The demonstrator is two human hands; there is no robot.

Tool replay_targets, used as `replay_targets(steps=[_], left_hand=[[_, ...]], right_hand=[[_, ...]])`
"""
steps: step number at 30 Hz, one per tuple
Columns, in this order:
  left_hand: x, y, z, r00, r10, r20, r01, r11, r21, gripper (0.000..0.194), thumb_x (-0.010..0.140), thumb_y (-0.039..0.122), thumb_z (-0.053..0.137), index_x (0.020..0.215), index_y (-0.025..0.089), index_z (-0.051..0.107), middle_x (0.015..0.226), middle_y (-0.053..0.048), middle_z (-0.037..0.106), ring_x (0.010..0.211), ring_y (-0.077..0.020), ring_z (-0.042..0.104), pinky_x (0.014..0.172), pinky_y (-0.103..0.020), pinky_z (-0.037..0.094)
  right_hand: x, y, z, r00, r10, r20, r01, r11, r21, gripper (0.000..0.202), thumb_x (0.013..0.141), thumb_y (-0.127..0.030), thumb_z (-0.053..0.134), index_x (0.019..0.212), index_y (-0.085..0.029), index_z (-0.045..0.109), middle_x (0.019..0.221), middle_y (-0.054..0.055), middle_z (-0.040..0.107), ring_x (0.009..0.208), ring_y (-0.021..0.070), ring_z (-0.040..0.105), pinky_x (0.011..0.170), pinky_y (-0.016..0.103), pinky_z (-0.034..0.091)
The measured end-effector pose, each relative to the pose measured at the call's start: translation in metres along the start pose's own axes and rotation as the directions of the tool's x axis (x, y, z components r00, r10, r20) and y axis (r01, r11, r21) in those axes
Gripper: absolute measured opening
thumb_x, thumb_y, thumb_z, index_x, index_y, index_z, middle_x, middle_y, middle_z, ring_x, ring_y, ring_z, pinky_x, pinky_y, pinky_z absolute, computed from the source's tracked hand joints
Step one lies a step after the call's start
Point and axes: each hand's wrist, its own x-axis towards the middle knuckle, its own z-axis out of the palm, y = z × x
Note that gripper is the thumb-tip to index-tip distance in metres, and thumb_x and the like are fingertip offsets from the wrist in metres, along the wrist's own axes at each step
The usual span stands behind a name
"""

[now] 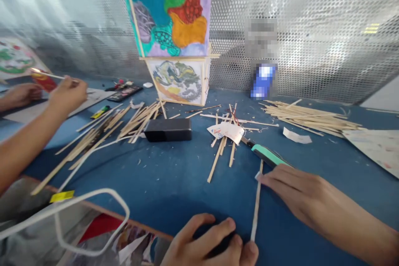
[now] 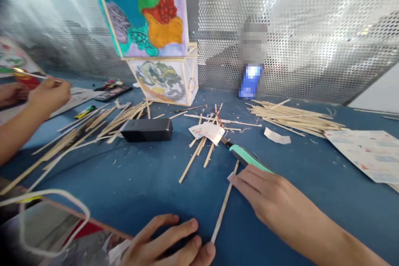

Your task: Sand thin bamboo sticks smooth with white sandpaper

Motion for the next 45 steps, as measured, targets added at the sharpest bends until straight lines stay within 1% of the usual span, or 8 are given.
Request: replay_targets(steps=[5, 14, 18, 22, 27, 32, 38, 45], left_hand=[[-0.002, 0.003, -0.003, 0.993, 0.028, -0.117, -0.021, 0.998, 0.054, 0.01, 0.1, 0.024, 0.071, 0.1, 0.029, 0.079, 0.092, 0.013, 0.075, 0.109, -0.0053, 0.069, 0.122, -0.026, 0.04], [-0.001, -0.013, -0.05, 0.958, 0.167, 0.234, -0.187, 0.98, 0.065, 0.026, 0.109, 0.033, 0.056, 0.127, 0.022, 0.071, 0.126, 0.003, 0.072, 0.128, -0.0128, 0.06, 0.111, -0.029, 0.048], [0.009, -0.013, -0.045, 0.932, 0.157, 0.328, -0.164, 0.986, -0.005, 0.025, 0.108, 0.031, 0.053, 0.121, 0.017, 0.07, 0.154, -0.003, 0.059, 0.147, -0.0187, 0.049, 0.114, -0.031, 0.046], [0.015, -0.014, -0.034, 0.888, 0.195, 0.418, -0.152, 0.979, -0.132, 0.029, 0.106, 0.041, 0.055, 0.115, 0.016, 0.065, 0.148, -0.006, 0.064, 0.146, -0.0217, 0.052, 0.117, -0.033, 0.043], [0.013, -0.017, -0.026, 0.91, 0.188, 0.369, -0.149, 0.98, -0.132, 0.025, 0.105, 0.041, 0.061, 0.113, 0.017, 0.064, 0.142, -0.004, 0.068, 0.142, -0.0198, 0.056, 0.111, -0.031, 0.047], [0.008, -0.016, -0.014, 0.967, 0.171, 0.187, -0.164, 0.985, -0.05, 0.015, 0.104, 0.03, 0.064, 0.093, 0.02, 0.064, 0.125, 0.003, 0.076, 0.131, -0.0158, 0.063, 0.105, -0.027, 0.049], [0.01, -0.015, -0.017, 0.965, 0.14, 0.221, -0.125, 0.989, -0.079, 0.029, 0.105, 0.047, 0.061, 0.097, 0.02, 0.065, 0.132, 0.001, 0.074, 0.135, -0.0159, 0.06, 0.105, -0.029, 0.05], [0.01, -0.013, -0.013, 0.973, 0.105, 0.204, -0.09, 0.993, -0.08, 0.019, 0.103, 0.037, 0.063, 0.096, 0.019, 0.066, 0.129, 0.002, 0.075, 0.133, -0.0153, 0.062, 0.107, -0.028, 0.05]], right_hand=[[0.005, 0.033, 0.01, 1.0, 0.009, -0.024, -0.012, 0.991, -0.13, 0.043, 0.094, -0.003, 0.043, 0.122, -0.018, 0.072, 0.102, 0.009, 0.075, 0.09, 0.0251, 0.075, 0.076, 0.038, 0.065], [-0.003, 0.036, 0.008, 0.997, -0.005, -0.076, -0.007, 0.988, -0.153, 0.041, 0.096, -0.007, 0.047, 0.125, -0.02, 0.072, 0.103, 0.009, 0.076, 0.091, 0.0257, 0.076, 0.077, 0.037, 0.066], [-0.012, 0.016, 0.008, 0.997, 0.02, -0.072, -0.023, 0.999, -0.047, 0.041, 0.098, -0.007, 0.048, 0.127, -0.022, 0.073, 0.107, 0.008, 0.076, 0.096, 0.022, 0.076, 0.085, 0.032, 0.066], [-0.015, -0.001, 0.016, 0.998, 0.058, -0.005, -0.058, 0.996, 0.075, 0.047, 0.1, -0.009, 0.046, 0.141, -0.023, 0.064, 0.113, 0.008, 0.074, 0.102, 0.02, 0.074, 0.087, 0.032, 0.065], [-0.01, 0.001, 0.017, 0.999, 0.038, -0.027, -0.036, 0.997, 0.061, 0.046, 0.101, -0.01, 0.045, 0.139, -0.024, 0.066, 0.109, 0.008, 0.074, 0.099, 0.021, 0.075, 0.086, 0.034, 0.065], [-0.002, -0.007, 0.011, 0.999, -0.02, -0.031, 0.022, 0.997, 0.077, 0.051, 0.097, -0.005, 0.042, 0.137, -0.023, 0.068, 0.107, 0.007, 0.076, 0.093, 0.0186, 0.076, 0.084, 0.028, 0.066], [0.005, -0.011, 0.007, 0.999, 0.004, -0.04, -0.002, 0.999, 0.046, 0.046, 0.101, -0.006, 0.041, 0.138, -0.02, 0.066, 0.104, 0.007, 0.074, 0.092, 0.0187, 0.074, 0.082, 0.03, 0.065], [0.009, -0.011, 0.001, 0.997, 0.002, -0.072, 0.0, 0.999, 0.034, 0.038, 0.1, -0.005, 0.044, 0.125, -0.017, 0.07, 0.101, 0.008, 0.076, 0.09, 0.0194, 0.074, 0.08, 0.031, 0.065]])
